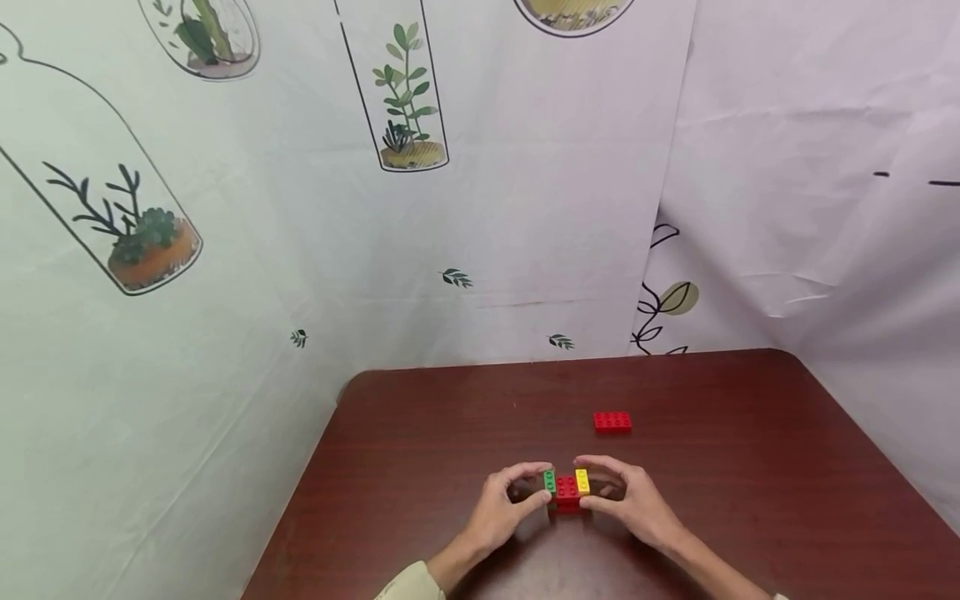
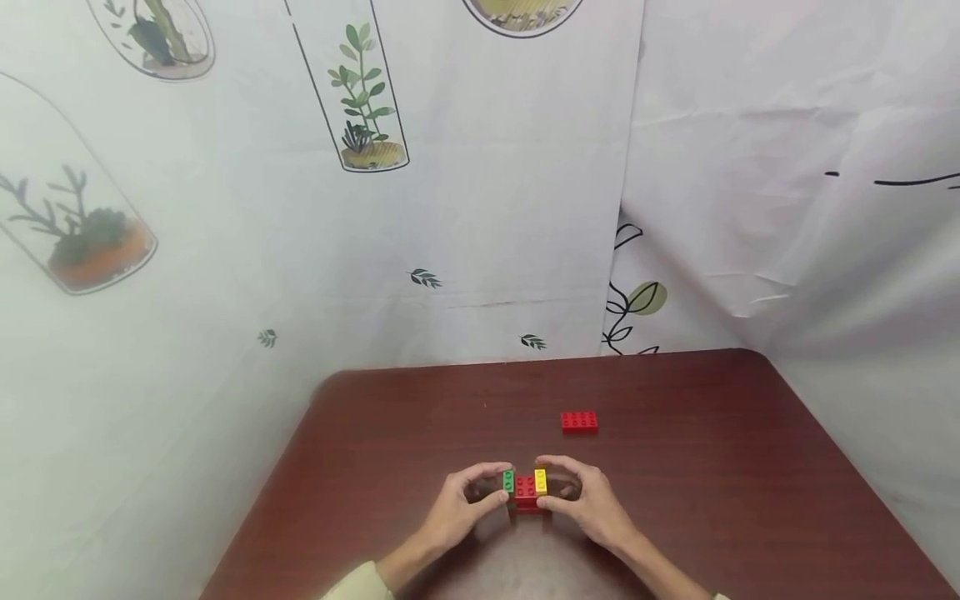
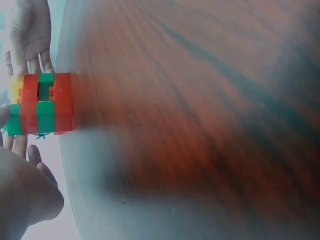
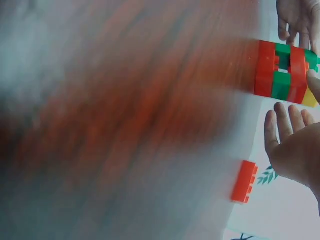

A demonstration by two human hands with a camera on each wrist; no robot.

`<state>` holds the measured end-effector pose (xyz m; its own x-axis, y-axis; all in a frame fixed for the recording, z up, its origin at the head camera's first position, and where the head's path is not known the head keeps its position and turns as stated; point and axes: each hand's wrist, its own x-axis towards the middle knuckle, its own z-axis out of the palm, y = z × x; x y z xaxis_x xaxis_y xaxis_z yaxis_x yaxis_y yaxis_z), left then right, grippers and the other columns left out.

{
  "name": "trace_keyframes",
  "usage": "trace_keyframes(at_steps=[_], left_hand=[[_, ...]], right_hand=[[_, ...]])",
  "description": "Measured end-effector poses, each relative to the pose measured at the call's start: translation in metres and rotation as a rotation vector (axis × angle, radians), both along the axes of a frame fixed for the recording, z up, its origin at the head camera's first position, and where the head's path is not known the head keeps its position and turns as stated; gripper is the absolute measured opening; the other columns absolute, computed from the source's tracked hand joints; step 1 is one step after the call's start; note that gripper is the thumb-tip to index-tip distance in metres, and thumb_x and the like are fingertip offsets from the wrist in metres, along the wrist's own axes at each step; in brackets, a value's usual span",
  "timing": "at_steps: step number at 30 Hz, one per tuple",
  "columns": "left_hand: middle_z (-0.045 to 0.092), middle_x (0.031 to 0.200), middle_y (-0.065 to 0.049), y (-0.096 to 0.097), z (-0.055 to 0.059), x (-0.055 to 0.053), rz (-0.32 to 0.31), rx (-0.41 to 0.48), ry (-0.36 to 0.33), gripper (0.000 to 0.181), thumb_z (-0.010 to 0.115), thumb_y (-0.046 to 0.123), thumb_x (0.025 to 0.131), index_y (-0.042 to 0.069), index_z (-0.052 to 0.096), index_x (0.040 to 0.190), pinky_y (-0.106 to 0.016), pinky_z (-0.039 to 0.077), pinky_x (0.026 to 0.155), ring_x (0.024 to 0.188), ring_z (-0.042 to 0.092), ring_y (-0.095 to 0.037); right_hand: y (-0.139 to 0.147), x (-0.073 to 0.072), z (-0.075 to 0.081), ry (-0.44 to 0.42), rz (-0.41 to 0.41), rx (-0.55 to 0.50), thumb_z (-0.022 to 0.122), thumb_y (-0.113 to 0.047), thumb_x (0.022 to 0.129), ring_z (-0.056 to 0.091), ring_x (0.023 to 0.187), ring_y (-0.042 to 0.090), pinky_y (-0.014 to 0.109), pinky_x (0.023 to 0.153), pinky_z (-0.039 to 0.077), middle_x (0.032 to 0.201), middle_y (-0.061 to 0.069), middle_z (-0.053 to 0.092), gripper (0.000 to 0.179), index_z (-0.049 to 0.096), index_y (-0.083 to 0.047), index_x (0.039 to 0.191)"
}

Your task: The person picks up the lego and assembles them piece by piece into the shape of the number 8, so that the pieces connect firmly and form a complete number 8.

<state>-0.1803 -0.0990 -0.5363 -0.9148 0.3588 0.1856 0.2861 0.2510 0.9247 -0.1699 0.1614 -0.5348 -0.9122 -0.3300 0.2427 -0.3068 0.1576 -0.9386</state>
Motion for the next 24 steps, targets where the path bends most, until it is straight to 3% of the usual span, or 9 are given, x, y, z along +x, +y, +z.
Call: trace_keyframes(at_steps=[9, 15, 19, 24], left_hand=[[0.074, 0.125, 0.004, -0.001, -0.002, 0.000, -0.019, -0.012, -0.002, 0.040, 0.083, 0.022, 0.094, 0.016, 0.074, 0.133, -0.028, 0.051, 0.090, 0.109, 0.068, -0.028], [0.076, 0.116, 0.002, -0.002, -0.002, -0.002, -0.020, 0.012, -0.011, 0.035, 0.082, 0.018, 0.095, 0.016, 0.076, 0.130, -0.026, 0.053, 0.084, 0.103, 0.070, -0.022], [0.076, 0.118, 0.000, -0.002, -0.002, -0.002, -0.047, 0.034, -0.030, 0.036, 0.080, 0.016, 0.097, 0.013, 0.075, 0.132, -0.025, 0.055, 0.082, 0.101, 0.071, -0.019], [0.076, 0.120, -0.002, -0.001, -0.001, -0.003, -0.066, 0.050, -0.038, 0.037, 0.079, 0.015, 0.098, 0.009, 0.073, 0.134, -0.024, 0.056, 0.083, 0.102, 0.072, -0.019]], right_hand=[[0.022, -0.018, 0.002, 0.118, -0.085, 0.027, 0.086, -0.001, 0.088, 0.072, 0.115, 0.030, 0.032, 0.087, 0.058, 0.136, 0.030, 0.065, 0.060, 0.060, 0.008, 0.141], [0.042, -0.036, 0.003, 0.167, -0.296, 0.129, 0.086, -0.006, 0.089, 0.069, 0.115, 0.036, 0.023, 0.088, 0.056, 0.133, 0.023, 0.070, 0.056, 0.064, 0.003, 0.140], [0.056, -0.049, 0.002, 0.147, -0.428, 0.194, 0.085, -0.009, 0.092, 0.065, 0.119, 0.041, 0.012, 0.089, 0.050, 0.135, 0.024, 0.068, 0.055, 0.063, 0.003, 0.141], [0.066, -0.061, -0.003, 0.086, -0.443, 0.211, 0.083, -0.010, 0.094, 0.060, 0.127, 0.044, 0.005, 0.089, 0.043, 0.140, 0.028, 0.064, 0.057, 0.059, 0.007, 0.144]])
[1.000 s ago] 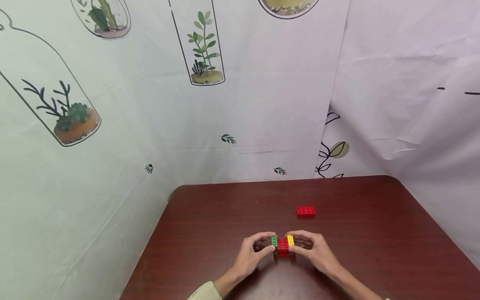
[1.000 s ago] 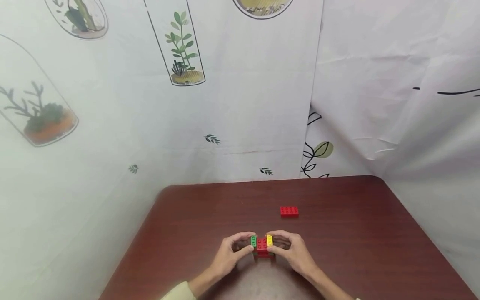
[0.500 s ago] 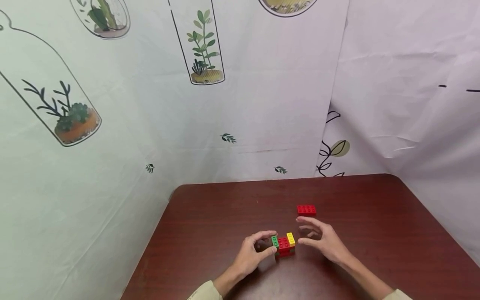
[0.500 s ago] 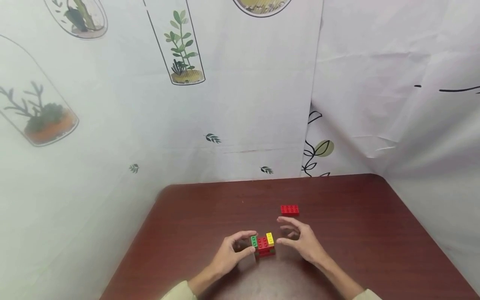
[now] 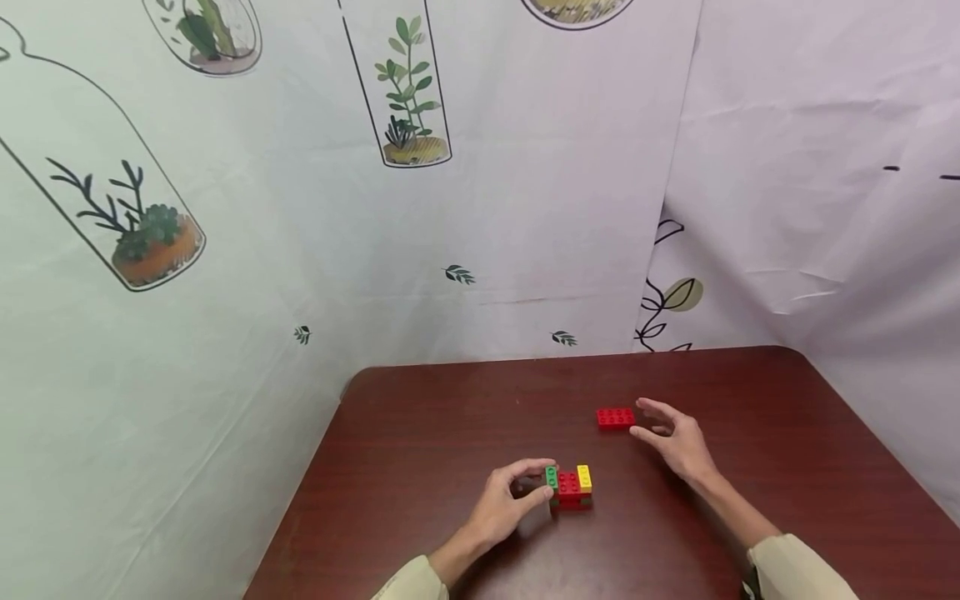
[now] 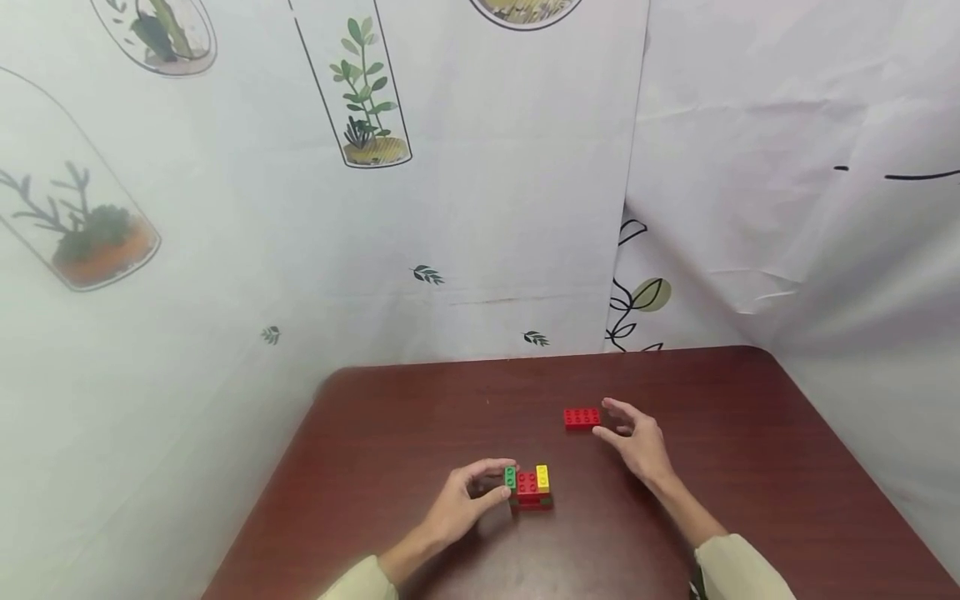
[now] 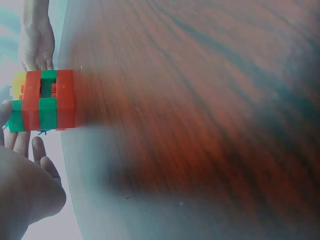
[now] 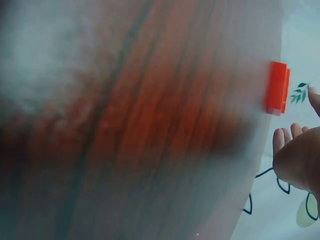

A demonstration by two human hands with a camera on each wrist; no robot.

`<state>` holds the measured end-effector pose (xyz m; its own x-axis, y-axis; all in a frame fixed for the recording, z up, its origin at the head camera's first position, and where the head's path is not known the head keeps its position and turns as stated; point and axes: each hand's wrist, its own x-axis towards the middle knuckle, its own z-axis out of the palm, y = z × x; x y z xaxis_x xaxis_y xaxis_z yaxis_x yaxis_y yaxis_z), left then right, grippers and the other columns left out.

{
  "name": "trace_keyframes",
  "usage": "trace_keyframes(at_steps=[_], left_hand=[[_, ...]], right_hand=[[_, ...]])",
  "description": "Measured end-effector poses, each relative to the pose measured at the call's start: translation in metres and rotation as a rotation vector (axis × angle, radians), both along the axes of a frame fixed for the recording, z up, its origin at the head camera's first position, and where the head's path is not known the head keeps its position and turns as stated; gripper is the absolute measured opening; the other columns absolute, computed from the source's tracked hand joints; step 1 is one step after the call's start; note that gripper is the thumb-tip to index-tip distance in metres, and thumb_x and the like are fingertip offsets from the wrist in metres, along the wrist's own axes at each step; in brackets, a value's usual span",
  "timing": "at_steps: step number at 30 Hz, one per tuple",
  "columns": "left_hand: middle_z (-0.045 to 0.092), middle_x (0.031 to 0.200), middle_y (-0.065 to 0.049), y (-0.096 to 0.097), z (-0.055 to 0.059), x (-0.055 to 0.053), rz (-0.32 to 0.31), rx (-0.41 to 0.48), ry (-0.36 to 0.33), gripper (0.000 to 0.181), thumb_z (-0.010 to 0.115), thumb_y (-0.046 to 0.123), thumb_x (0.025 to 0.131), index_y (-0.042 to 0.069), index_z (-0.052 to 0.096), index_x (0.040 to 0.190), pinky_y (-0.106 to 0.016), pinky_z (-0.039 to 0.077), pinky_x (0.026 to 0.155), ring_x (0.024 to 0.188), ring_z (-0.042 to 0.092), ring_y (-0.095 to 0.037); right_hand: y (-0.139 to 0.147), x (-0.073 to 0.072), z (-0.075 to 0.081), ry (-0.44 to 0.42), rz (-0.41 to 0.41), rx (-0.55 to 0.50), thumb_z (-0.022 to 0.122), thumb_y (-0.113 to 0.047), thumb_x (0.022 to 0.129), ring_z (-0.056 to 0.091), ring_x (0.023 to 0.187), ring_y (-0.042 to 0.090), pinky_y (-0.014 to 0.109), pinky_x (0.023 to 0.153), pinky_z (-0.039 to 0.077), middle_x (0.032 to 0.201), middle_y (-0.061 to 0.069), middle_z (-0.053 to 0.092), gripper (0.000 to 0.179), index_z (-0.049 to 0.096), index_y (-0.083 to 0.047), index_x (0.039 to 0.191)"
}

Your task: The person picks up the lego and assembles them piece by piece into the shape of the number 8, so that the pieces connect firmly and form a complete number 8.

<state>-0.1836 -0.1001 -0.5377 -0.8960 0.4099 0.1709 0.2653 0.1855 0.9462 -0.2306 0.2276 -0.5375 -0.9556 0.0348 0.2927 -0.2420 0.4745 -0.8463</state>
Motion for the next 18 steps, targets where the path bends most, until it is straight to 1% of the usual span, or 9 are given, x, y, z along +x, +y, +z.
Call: trace_keyframes(at_steps=[3, 6, 8, 9, 11, 15, 18], left_hand=[[0.076, 0.121, -0.003, 0.000, 0.000, -0.001, -0.004, 0.006, -0.006, 0.037, 0.078, 0.014, 0.098, 0.007, 0.072, 0.134, -0.024, 0.056, 0.083, 0.102, 0.072, -0.020], [0.076, 0.121, -0.003, 0.000, 0.001, -0.001, -0.009, 0.005, -0.012, 0.038, 0.078, 0.015, 0.098, 0.007, 0.072, 0.135, -0.024, 0.056, 0.083, 0.103, 0.072, -0.021], [0.076, 0.121, -0.004, 0.000, 0.001, -0.001, -0.013, 0.007, -0.010, 0.038, 0.078, 0.015, 0.099, 0.007, 0.072, 0.135, -0.025, 0.056, 0.084, 0.103, 0.072, -0.021], [0.076, 0.121, -0.003, 0.000, 0.001, -0.001, -0.013, 0.006, -0.011, 0.038, 0.078, 0.015, 0.099, 0.007, 0.072, 0.135, -0.025, 0.056, 0.084, 0.103, 0.072, -0.021], [0.076, 0.121, -0.003, 0.000, 0.002, -0.001, -0.009, 0.005, -0.016, 0.038, 0.078, 0.015, 0.098, 0.008, 0.072, 0.135, -0.025, 0.056, 0.084, 0.103, 0.072, -0.020], [0.076, 0.120, -0.003, 0.000, 0.002, -0.001, -0.004, 0.006, -0.028, 0.037, 0.078, 0.014, 0.098, 0.010, 0.073, 0.134, -0.024, 0.056, 0.084, 0.102, 0.072, -0.018], [0.076, 0.121, -0.005, 0.000, 0.002, -0.001, -0.008, 0.017, -0.028, 0.036, 0.078, 0.013, 0.099, 0.010, 0.073, 0.134, -0.024, 0.055, 0.083, 0.103, 0.072, -0.019]], right_hand=[[0.002, -0.005, -0.003, -0.021, 0.016, -0.008, 0.083, -0.008, 0.094, 0.059, 0.129, 0.046, 0.007, 0.091, 0.046, 0.141, 0.029, 0.063, 0.060, 0.057, 0.009, 0.145], [0.002, -0.009, -0.006, -0.023, 0.022, -0.011, 0.083, -0.006, 0.093, 0.059, 0.129, 0.047, 0.019, 0.094, 0.053, 0.140, 0.030, 0.063, 0.061, 0.057, 0.011, 0.144], [0.002, -0.012, -0.008, -0.024, 0.025, -0.016, 0.083, -0.006, 0.093, 0.059, 0.129, 0.048, 0.027, 0.095, 0.056, 0.140, 0.031, 0.063, 0.061, 0.056, 0.012, 0.144], [0.002, -0.013, -0.009, -0.027, 0.027, -0.016, 0.082, -0.006, 0.093, 0.059, 0.129, 0.048, 0.028, 0.095, 0.056, 0.140, 0.031, 0.062, 0.061, 0.056, 0.013, 0.145], [0.002, -0.015, -0.010, -0.039, 0.031, -0.029, 0.082, -0.006, 0.094, 0.060, 0.129, 0.048, 0.026, 0.095, 0.056, 0.140, 0.031, 0.063, 0.061, 0.055, 0.012, 0.145], [0.002, -0.019, -0.012, -0.075, 0.039, -0.048, 0.082, -0.008, 0.095, 0.061, 0.128, 0.047, 0.013, 0.090, 0.052, 0.139, 0.030, 0.063, 0.060, 0.056, 0.012, 0.145], [0.001, -0.022, -0.013, -0.103, 0.041, -0.047, 0.081, -0.009, 0.095, 0.063, 0.126, 0.045, 0.010, 0.086, 0.049, 0.138, 0.029, 0.064, 0.058, 0.057, 0.012, 0.144]])
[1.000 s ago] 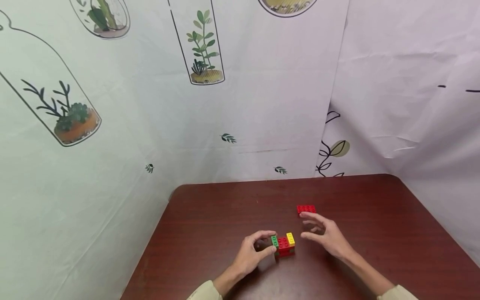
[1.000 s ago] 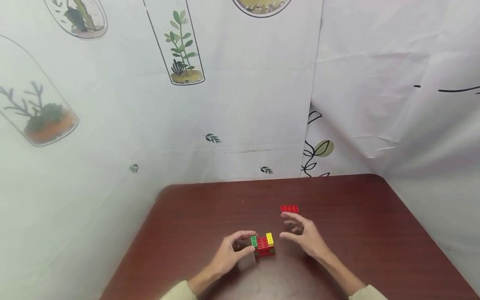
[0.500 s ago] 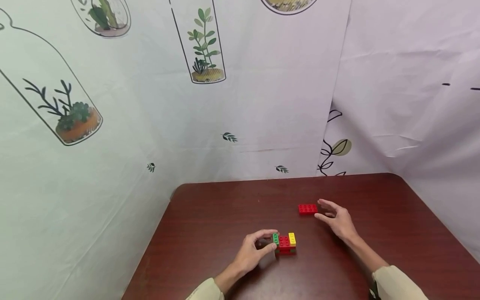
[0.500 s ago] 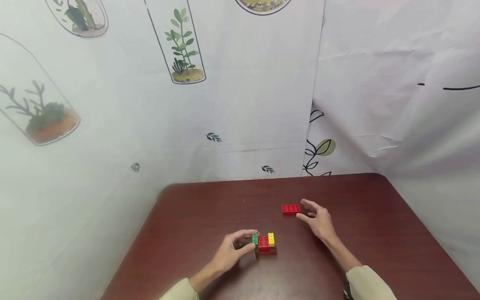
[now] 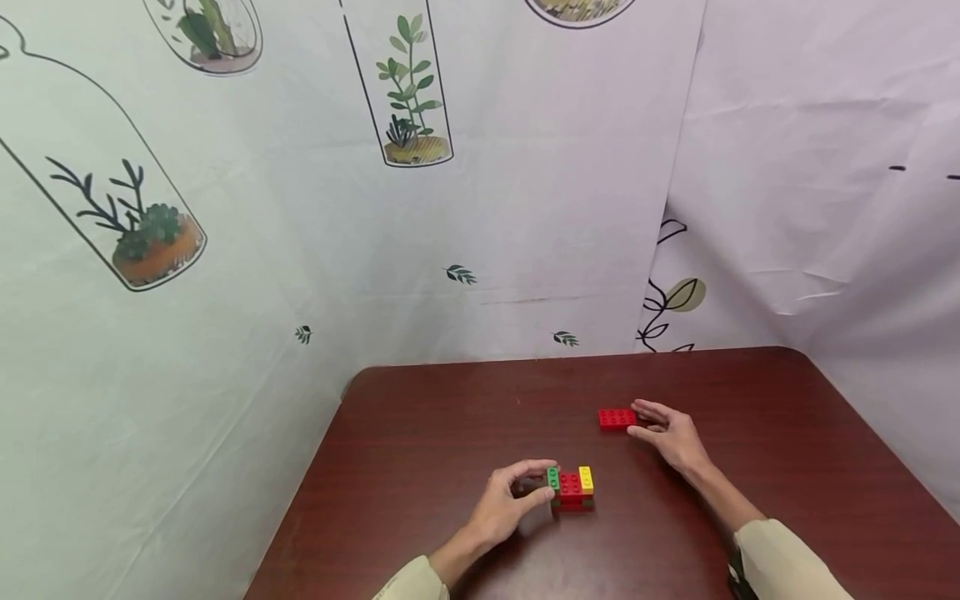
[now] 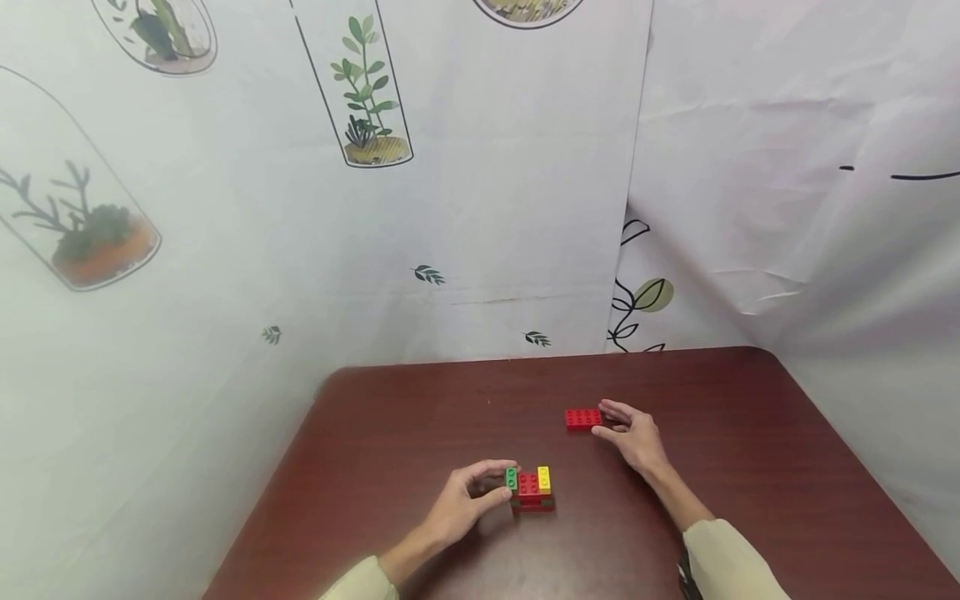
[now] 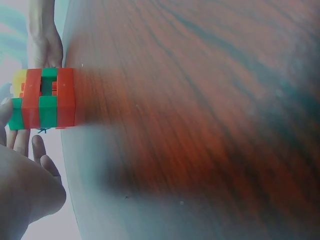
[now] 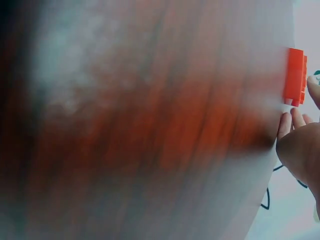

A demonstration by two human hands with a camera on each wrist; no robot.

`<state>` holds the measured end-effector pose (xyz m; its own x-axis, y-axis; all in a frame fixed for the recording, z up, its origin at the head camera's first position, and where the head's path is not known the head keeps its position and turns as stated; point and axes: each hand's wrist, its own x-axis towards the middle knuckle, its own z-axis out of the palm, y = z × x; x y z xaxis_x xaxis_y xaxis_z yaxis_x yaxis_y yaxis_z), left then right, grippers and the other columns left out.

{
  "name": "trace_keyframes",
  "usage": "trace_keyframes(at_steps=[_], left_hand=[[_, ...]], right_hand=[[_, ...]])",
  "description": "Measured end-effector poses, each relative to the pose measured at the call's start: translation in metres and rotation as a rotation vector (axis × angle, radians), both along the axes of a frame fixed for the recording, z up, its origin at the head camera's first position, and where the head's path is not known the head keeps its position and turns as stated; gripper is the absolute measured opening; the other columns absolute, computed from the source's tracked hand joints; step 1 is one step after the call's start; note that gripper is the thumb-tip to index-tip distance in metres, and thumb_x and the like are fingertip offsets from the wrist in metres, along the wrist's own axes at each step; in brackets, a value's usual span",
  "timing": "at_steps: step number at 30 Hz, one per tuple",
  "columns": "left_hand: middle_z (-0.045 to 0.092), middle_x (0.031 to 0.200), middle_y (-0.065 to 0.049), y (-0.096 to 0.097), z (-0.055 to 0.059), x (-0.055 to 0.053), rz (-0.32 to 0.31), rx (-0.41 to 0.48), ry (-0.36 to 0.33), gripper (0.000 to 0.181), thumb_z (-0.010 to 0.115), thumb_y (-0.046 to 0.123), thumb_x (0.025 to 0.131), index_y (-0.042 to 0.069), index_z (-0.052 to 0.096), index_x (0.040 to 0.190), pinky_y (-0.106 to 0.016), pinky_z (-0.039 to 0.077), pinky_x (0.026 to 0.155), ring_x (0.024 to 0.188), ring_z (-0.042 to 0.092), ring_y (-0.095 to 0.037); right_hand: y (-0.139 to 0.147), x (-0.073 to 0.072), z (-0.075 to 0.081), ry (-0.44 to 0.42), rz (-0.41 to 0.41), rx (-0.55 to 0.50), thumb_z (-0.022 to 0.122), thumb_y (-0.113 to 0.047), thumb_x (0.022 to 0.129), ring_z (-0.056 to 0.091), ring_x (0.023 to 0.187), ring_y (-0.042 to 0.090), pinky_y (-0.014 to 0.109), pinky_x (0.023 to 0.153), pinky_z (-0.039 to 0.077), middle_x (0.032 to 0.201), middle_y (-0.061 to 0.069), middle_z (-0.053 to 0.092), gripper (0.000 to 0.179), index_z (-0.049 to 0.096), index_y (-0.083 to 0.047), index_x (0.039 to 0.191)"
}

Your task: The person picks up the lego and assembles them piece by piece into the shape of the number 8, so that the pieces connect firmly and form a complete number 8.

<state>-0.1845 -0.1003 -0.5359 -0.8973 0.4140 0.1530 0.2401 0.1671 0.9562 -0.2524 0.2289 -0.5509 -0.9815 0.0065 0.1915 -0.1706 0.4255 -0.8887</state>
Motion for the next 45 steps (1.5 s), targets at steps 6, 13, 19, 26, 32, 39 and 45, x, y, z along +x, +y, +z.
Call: trace_keyframes(at_steps=[6, 13, 19, 26, 32, 39, 45], left_hand=[[0.076, 0.123, -0.007, 0.000, -0.001, 0.001, 0.002, 0.013, 0.010, 0.035, 0.076, 0.011, 0.100, 0.007, 0.072, 0.135, -0.025, 0.055, 0.085, 0.105, 0.071, -0.022], [0.076, 0.121, -0.006, 0.000, -0.001, 0.002, 0.015, 0.008, 0.004, 0.034, 0.076, 0.013, 0.100, 0.010, 0.073, 0.134, -0.026, 0.055, 0.085, 0.104, 0.071, -0.021], [0.076, 0.120, -0.007, 0.001, -0.001, 0.004, 0.024, 0.003, 0.004, 0.034, 0.076, 0.012, 0.100, 0.010, 0.073, 0.133, -0.025, 0.054, 0.084, 0.102, 0.071, -0.018], [0.077, 0.119, -0.005, 0.002, 0.000, 0.006, 0.033, -0.007, 0.000, 0.034, 0.077, 0.013, 0.099, 0.011, 0.073, 0.133, -0.024, 0.054, 0.083, 0.101, 0.071, -0.016], [0.076, 0.118, -0.004, 0.002, 0.001, 0.006, 0.034, -0.013, -0.002, 0.036, 0.078, 0.012, 0.098, 0.010, 0.073, 0.134, -0.024, 0.054, 0.081, 0.098, 0.070, -0.017], [0.077, 0.117, -0.003, 0.002, -0.001, 0.006, 0.045, -0.034, 0.012, 0.035, 0.079, 0.012, 0.097, 0.014, 0.074, 0.132, -0.024, 0.054, 0.081, 0.097, 0.070, -0.014], [0.077, 0.114, -0.002, 0.001, -0.002, 0.005, 0.058, -0.060, 0.009, 0.035, 0.081, 0.013, 0.096, 0.015, 0.075, 0.131, -0.025, 0.053, 0.082, 0.097, 0.068, -0.011]], right_hand=[[-0.002, -0.004, -0.002, -0.017, -0.008, 0.048, 0.082, -0.007, 0.094, 0.066, 0.118, 0.041, 0.015, 0.081, 0.051, 0.136, 0.028, 0.066, 0.053, 0.062, 0.009, 0.141], [-0.004, -0.007, -0.003, 0.015, -0.020, 0.121, 0.082, -0.001, 0.092, 0.066, 0.115, 0.040, 0.020, 0.079, 0.051, 0.131, 0.028, 0.069, 0.047, 0.067, 0.008, 0.136], [-0.006, -0.008, -0.002, 0.022, -0.032, 0.170, 0.082, 0.000, 0.090, 0.064, 0.103, 0.037, 0.023, 0.076, 0.051, 0.125, 0.029, 0.070, 0.043, 0.070, 0.007, 0.131], [-0.006, -0.006, 0.000, -0.014, -0.032, 0.174, 0.082, -0.002, 0.091, 0.057, 0.084, 0.025, 0.026, 0.068, 0.049, 0.124, 0.029, 0.070, 0.040, 0.072, 0.005, 0.130], [-0.007, -0.002, 0.002, -0.031, -0.037, 0.126, 0.082, -0.001, 0.091, 0.060, 0.087, 0.025, 0.026, 0.070, 0.050, 0.116, 0.025, 0.072, 0.036, 0.074, 0.006, 0.125], [-0.009, 0.004, 0.007, -0.077, -0.030, 0.080, 0.084, -0.005, 0.092, 0.064, 0.092, 0.027, 0.023, 0.071, 0.052, 0.116, 0.023, 0.072, 0.035, 0.074, 0.004, 0.124], [-0.012, 0.013, 0.014, -0.124, 0.038, 0.002, 0.084, -0.010, 0.093, 0.069, 0.112, 0.037, 0.019, 0.079, 0.054, 0.120, 0.024, 0.074, 0.037, 0.073, 0.004, 0.125]])
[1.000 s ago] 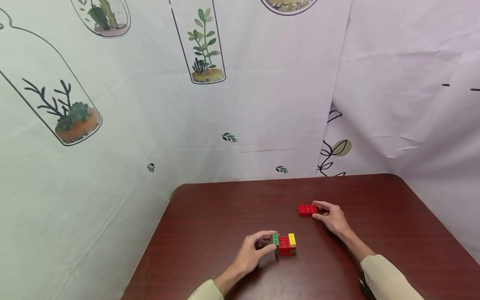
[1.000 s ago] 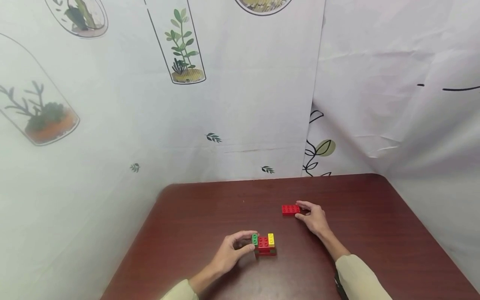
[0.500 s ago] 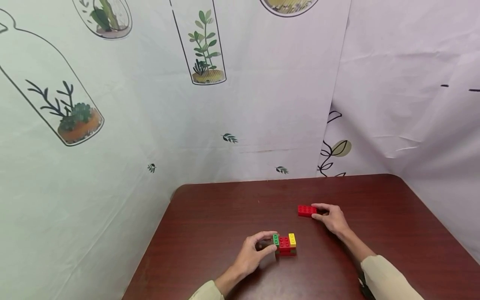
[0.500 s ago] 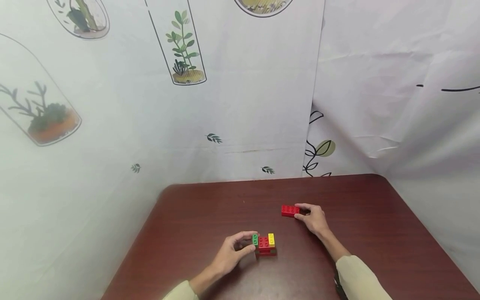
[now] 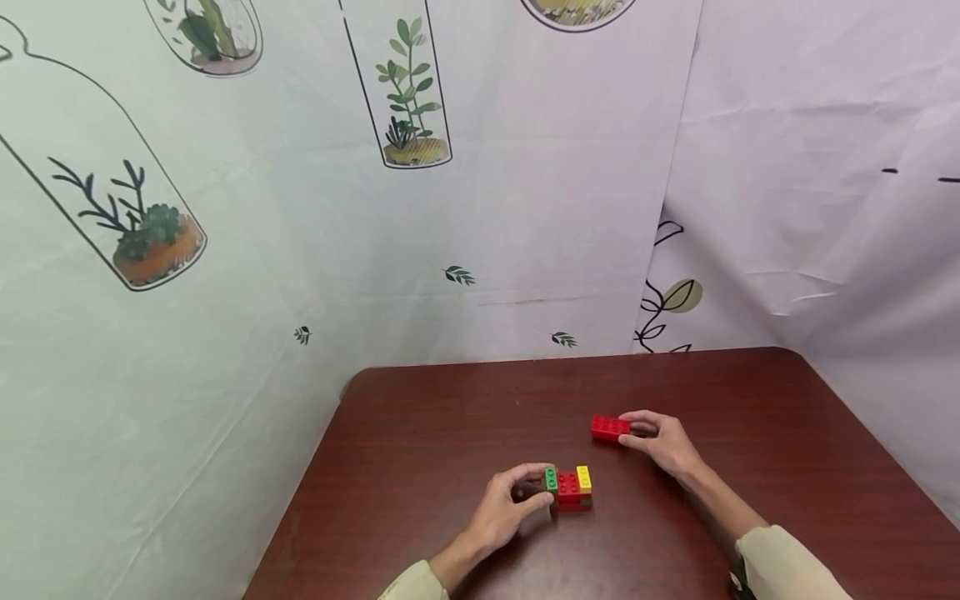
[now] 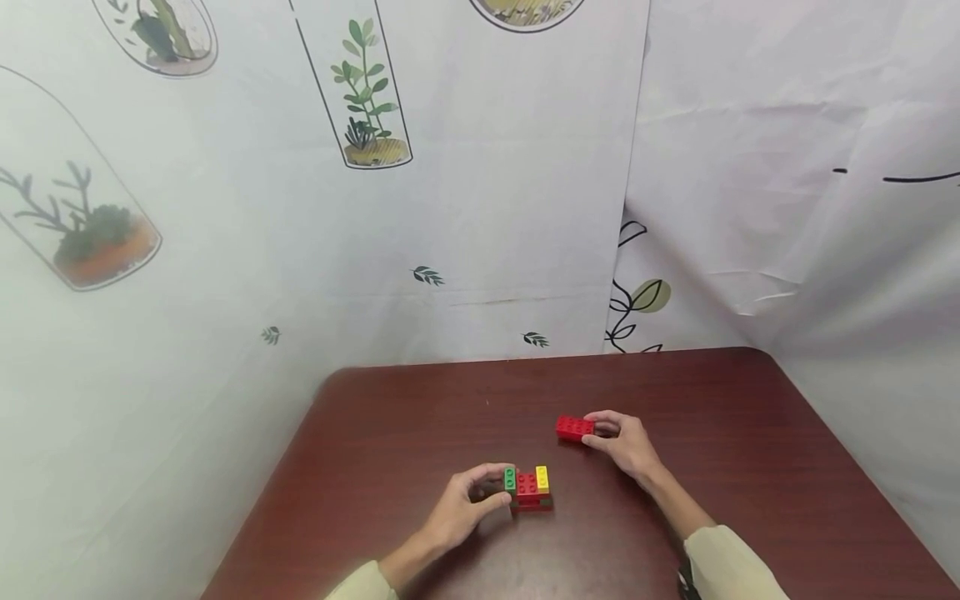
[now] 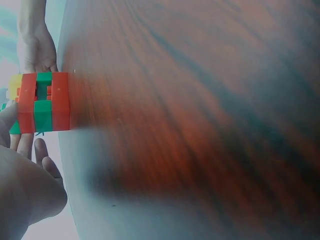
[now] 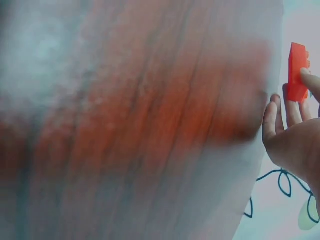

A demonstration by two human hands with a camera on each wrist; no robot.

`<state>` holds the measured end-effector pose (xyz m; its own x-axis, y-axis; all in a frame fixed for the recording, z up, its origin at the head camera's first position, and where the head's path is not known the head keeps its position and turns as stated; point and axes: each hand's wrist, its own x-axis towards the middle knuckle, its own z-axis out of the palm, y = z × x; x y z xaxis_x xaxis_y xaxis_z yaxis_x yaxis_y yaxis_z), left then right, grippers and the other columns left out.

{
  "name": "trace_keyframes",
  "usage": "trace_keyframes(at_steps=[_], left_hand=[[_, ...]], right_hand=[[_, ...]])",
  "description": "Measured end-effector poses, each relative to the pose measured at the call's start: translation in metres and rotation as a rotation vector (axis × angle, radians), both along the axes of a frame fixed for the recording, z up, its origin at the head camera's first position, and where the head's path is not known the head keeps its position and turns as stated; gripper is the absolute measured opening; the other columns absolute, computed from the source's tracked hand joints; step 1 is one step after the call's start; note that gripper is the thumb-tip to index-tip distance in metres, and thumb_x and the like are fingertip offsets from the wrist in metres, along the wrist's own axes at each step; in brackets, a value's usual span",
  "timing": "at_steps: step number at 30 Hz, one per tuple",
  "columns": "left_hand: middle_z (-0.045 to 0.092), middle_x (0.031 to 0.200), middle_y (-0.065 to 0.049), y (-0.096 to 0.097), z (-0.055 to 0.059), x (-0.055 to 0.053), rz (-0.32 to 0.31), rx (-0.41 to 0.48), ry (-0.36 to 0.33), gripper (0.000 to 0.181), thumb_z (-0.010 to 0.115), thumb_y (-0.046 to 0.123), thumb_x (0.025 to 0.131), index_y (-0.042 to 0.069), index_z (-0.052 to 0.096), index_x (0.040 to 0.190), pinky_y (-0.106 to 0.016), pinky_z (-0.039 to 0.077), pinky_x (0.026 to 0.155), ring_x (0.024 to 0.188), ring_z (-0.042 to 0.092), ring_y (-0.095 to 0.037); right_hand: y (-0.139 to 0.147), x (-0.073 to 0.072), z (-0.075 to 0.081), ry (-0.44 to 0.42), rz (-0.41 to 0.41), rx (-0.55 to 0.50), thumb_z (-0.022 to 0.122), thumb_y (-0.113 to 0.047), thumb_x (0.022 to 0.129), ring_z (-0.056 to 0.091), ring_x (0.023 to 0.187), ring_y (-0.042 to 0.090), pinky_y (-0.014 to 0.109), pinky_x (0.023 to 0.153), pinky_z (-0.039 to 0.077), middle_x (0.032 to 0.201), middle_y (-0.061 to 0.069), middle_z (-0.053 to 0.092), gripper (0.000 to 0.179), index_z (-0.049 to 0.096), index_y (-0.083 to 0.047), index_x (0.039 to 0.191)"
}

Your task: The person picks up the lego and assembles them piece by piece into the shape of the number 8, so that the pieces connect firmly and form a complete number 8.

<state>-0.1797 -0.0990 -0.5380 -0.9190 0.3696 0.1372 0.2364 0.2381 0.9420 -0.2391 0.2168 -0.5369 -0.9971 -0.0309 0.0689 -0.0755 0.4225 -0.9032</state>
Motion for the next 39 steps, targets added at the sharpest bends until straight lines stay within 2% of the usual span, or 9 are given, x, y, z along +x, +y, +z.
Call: trace_keyframes(at_steps=[7, 11, 18, 26, 31, 39], left_hand=[[0.077, 0.114, 0.000, 0.000, -0.001, -0.002, 0.005, -0.024, 0.003, 0.035, 0.081, 0.015, 0.096, 0.016, 0.075, 0.130, -0.025, 0.053, 0.082, 0.096, 0.068, -0.011], [0.076, 0.115, 0.001, 0.000, -0.002, -0.002, 0.013, -0.038, 0.009, 0.036, 0.083, 0.015, 0.094, 0.017, 0.076, 0.129, -0.026, 0.053, 0.085, 0.100, 0.069, -0.016], [0.076, 0.114, 0.003, 0.000, -0.002, -0.002, 0.023, -0.062, 0.020, 0.037, 0.085, 0.016, 0.092, 0.016, 0.076, 0.128, -0.029, 0.052, 0.089, 0.105, 0.069, -0.021], [0.076, 0.114, 0.003, 0.000, -0.003, -0.003, 0.033, -0.082, 0.016, 0.037, 0.085, 0.018, 0.092, 0.016, 0.076, 0.127, -0.030, 0.052, 0.089, 0.105, 0.069, -0.019], [0.076, 0.114, 0.003, -0.001, -0.003, -0.003, 0.034, -0.076, 0.013, 0.036, 0.085, 0.018, 0.093, 0.017, 0.077, 0.127, -0.030, 0.053, 0.088, 0.104, 0.069, -0.020], [0.076, 0.112, 0.004, 0.000, -0.003, -0.002, 0.033, -0.073, 0.016, 0.034, 0.085, 0.018, 0.093, 0.017, 0.076, 0.126, -0.029, 0.051, 0.086, 0.102, 0.069, -0.017]], right_hand=[[-0.005, 0.012, 0.008, -0.012, 0.068, -0.030, 0.085, -0.014, 0.093, 0.070, 0.114, 0.036, 0.019, 0.082, 0.055, 0.123, 0.021, 0.074, 0.044, 0.070, 0.004, 0.131], [-0.009, 0.018, 0.013, -0.024, 0.074, -0.047, 0.084, -0.016, 0.093, 0.070, 0.114, 0.035, 0.021, 0.083, 0.056, 0.127, 0.022, 0.072, 0.046, 0.071, 0.001, 0.133], [-0.016, 0.029, 0.023, -0.039, 0.102, -0.136, 0.084, -0.013, 0.093, 0.072, 0.104, 0.031, 0.026, 0.083, 0.059, 0.127, 0.023, 0.071, 0.045, 0.070, 0.002, 0.133], [-0.026, 0.038, 0.034, -0.007, 0.198, -0.214, 0.082, -0.012, 0.094, 0.074, 0.105, 0.034, 0.025, 0.087, 0.059, 0.126, 0.024, 0.071, 0.043, 0.069, 0.003, 0.132], [-0.033, 0.045, 0.038, 0.014, 0.258, -0.235, 0.082, -0.013, 0.095, 0.074, 0.105, 0.029, 0.027, 0.087, 0.059, 0.127, 0.025, 0.071, 0.044, 0.068, 0.004, 0.132], [-0.041, 0.055, 0.037, -0.010, 0.293, -0.255, 0.083, -0.013, 0.094, 0.074, 0.104, 0.029, 0.027, 0.086, 0.060, 0.127, 0.024, 0.072, 0.047, 0.067, 0.007, 0.134]])
